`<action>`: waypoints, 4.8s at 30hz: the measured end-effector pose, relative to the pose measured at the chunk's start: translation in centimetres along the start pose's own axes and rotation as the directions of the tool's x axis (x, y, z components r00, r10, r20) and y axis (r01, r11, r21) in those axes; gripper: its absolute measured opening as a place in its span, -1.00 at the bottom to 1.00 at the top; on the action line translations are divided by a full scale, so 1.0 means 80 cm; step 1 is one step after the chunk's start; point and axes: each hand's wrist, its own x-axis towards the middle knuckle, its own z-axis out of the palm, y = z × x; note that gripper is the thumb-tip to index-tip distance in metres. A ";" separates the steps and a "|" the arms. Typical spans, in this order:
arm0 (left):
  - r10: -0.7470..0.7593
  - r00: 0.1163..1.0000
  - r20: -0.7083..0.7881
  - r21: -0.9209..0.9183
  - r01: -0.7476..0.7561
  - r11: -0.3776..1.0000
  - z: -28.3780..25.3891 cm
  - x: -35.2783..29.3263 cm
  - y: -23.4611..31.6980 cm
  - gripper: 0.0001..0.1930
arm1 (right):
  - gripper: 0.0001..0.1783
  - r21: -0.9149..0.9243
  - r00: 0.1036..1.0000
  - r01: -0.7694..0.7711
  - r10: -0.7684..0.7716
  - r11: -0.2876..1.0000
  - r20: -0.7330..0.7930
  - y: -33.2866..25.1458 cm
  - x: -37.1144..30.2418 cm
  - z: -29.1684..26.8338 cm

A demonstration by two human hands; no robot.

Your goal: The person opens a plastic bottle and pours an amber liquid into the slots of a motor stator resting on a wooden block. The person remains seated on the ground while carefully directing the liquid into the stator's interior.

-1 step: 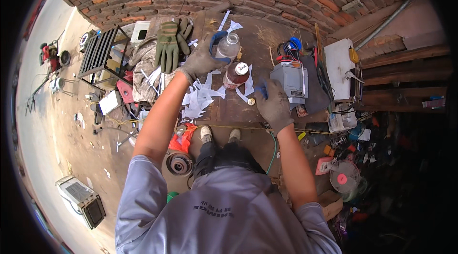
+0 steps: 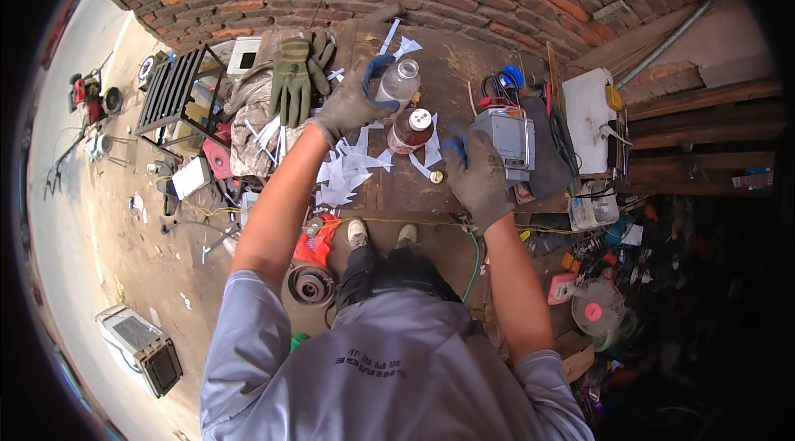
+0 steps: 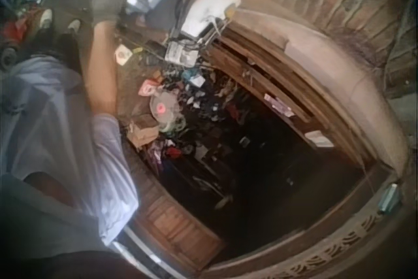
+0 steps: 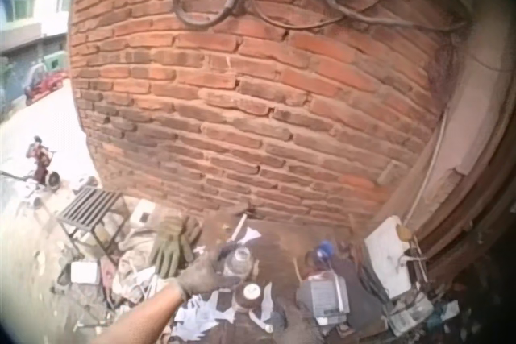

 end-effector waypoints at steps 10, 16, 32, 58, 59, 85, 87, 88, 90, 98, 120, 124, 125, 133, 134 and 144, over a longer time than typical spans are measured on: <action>0.072 0.983 -0.169 -0.033 -0.079 0.996 0.003 -0.055 0.011 -0.24 | -0.20 -0.518 0.945 0.134 0.049 0.845 0.325 -0.114 0.077 -0.033; 0.135 0.890 -0.435 0.066 -0.118 0.991 0.115 -0.139 0.054 -0.11 | -0.22 -0.526 0.962 0.143 0.007 0.838 0.273 -0.118 0.072 -0.019; 0.001 0.842 -0.540 -0.109 -0.071 0.991 0.149 -0.126 0.072 -0.45 | -0.23 -0.529 0.943 0.104 0.086 0.842 0.322 -0.135 0.040 -0.009; 0.157 0.910 -0.384 0.042 -0.153 0.987 0.122 -0.124 0.055 -0.33 | -0.42 -0.143 0.306 0.951 -0.783 0.273 0.542 -0.098 0.116 -0.026; 0.175 0.905 -0.387 0.085 -0.154 0.984 0.117 -0.125 0.056 -0.33 | -0.39 -0.189 0.475 0.866 -0.646 0.462 0.597 -0.101 0.106 -0.028; 0.106 0.916 -0.387 -0.073 -0.145 0.987 0.117 -0.125 0.067 -0.35 | -0.50 -0.327 0.621 0.694 -0.303 0.641 0.723 -0.124 0.065 -0.060; 0.080 0.924 -0.374 -0.118 -0.133 0.984 0.113 -0.125 0.071 -0.36 | -0.53 -0.232 0.412 0.897 -0.524 0.376 0.745 -0.113 0.082 -0.063; 0.088 0.918 -0.386 -0.098 -0.136 0.986 0.115 -0.125 0.070 -0.36 | -0.54 -0.185 0.283 0.958 -0.603 0.220 0.746 -0.111 0.087 -0.065; 0.106 0.905 -0.413 -0.060 -0.143 0.988 0.119 -0.124 0.070 -0.36 | -0.51 -0.175 0.299 0.952 -0.636 0.251 0.712 -0.112 0.086 -0.068; 0.102 0.922 -0.373 -0.089 -0.145 0.986 0.118 -0.127 0.063 -0.37 | -0.49 -0.455 0.721 0.411 0.023 0.790 0.692 -0.162 0.065 -0.067; 0.070 0.914 -0.401 -0.091 -0.116 0.989 0.118 -0.124 0.068 -0.26 | -0.56 -0.320 0.493 0.853 -0.438 0.412 0.752 -0.154 0.070 -0.077; 0.079 0.933 -0.351 -0.055 -0.105 0.993 0.106 -0.131 0.076 -0.29 | -0.52 -0.536 0.692 0.557 0.002 0.635 0.722 -0.171 0.070 -0.076; 0.082 0.928 -0.362 -0.075 -0.117 0.990 0.108 -0.129 0.074 -0.34 | -0.52 -0.508 0.684 0.573 -0.033 0.644 0.729 -0.167 0.069 -0.075; 0.054 0.929 -0.367 -0.082 -0.090 0.993 0.116 -0.126 0.071 -0.33 | -0.49 -0.226 0.576 0.751 -0.450 0.620 0.682 -0.129 0.069 -0.079; 0.043 0.931 -0.362 -0.087 -0.079 0.993 0.113 -0.129 0.072 -0.32 | -0.48 -0.222 0.588 0.729 -0.426 0.647 0.688 -0.131 0.069 -0.079; 0.076 0.938 -0.338 -0.069 -0.105 0.992 0.099 -0.134 0.076 -0.19 | -0.41 -0.169 0.690 0.529 -0.306 0.832 0.656 -0.134 0.066 -0.090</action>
